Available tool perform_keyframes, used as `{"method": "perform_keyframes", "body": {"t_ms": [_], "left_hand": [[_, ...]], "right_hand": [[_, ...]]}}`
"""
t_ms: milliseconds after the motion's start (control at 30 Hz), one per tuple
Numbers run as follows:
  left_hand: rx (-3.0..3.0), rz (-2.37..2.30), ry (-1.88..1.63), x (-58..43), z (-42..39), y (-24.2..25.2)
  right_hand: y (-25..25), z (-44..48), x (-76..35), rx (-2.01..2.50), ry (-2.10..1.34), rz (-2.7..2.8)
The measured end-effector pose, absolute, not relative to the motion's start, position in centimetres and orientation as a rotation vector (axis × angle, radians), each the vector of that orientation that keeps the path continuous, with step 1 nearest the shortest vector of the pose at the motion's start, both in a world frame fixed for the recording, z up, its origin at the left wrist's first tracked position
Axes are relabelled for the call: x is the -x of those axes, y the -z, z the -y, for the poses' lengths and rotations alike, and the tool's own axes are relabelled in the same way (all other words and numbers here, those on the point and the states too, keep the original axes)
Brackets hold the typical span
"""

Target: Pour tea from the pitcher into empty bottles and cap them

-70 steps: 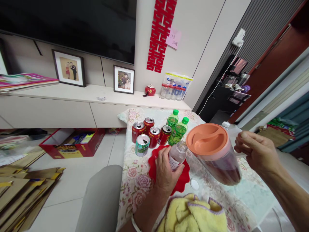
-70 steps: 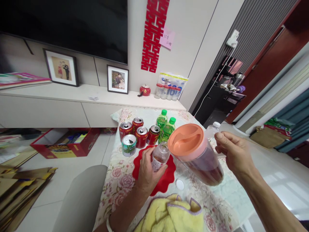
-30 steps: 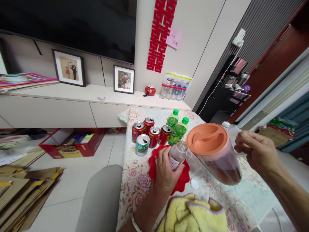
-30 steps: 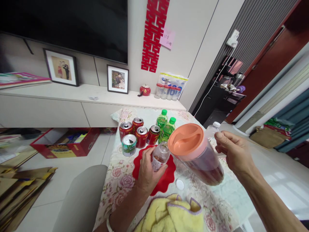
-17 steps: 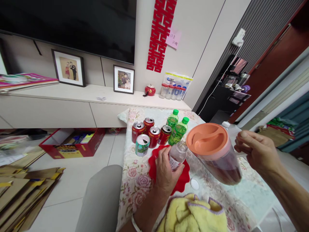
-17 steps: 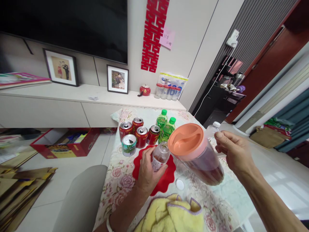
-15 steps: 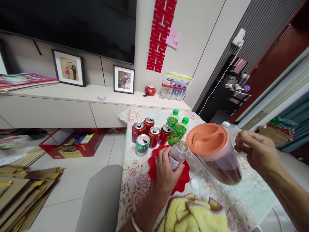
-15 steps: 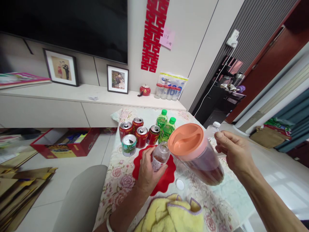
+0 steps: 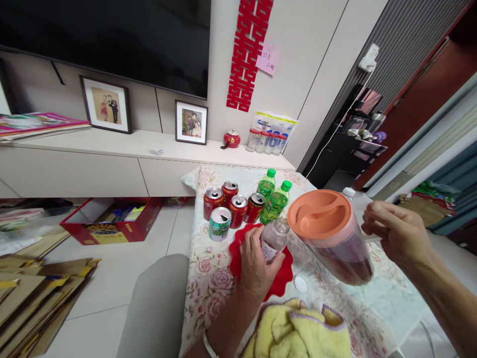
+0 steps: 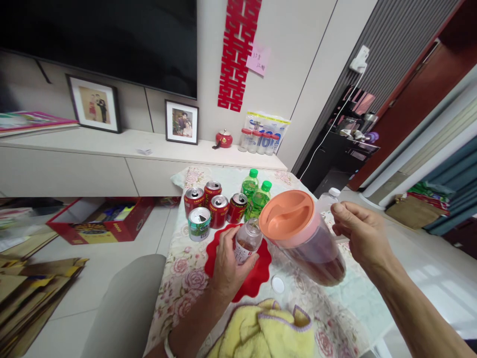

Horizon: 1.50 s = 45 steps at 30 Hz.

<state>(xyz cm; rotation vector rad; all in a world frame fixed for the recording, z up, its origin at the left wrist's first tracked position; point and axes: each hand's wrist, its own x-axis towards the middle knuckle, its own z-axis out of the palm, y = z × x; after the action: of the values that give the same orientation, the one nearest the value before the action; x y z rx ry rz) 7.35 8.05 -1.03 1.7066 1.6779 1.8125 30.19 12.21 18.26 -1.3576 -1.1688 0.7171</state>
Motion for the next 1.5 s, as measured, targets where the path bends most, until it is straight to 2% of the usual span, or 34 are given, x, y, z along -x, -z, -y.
{"method": "perform_keyframes", "body": {"t_ms": [1500], "left_hand": [[-1.729,-1.663,-1.807,-7.29,-7.98,1.00]], "right_hand": [[-18.39,-12.31,-30.12,1.381,-0.697,1.151]]}}
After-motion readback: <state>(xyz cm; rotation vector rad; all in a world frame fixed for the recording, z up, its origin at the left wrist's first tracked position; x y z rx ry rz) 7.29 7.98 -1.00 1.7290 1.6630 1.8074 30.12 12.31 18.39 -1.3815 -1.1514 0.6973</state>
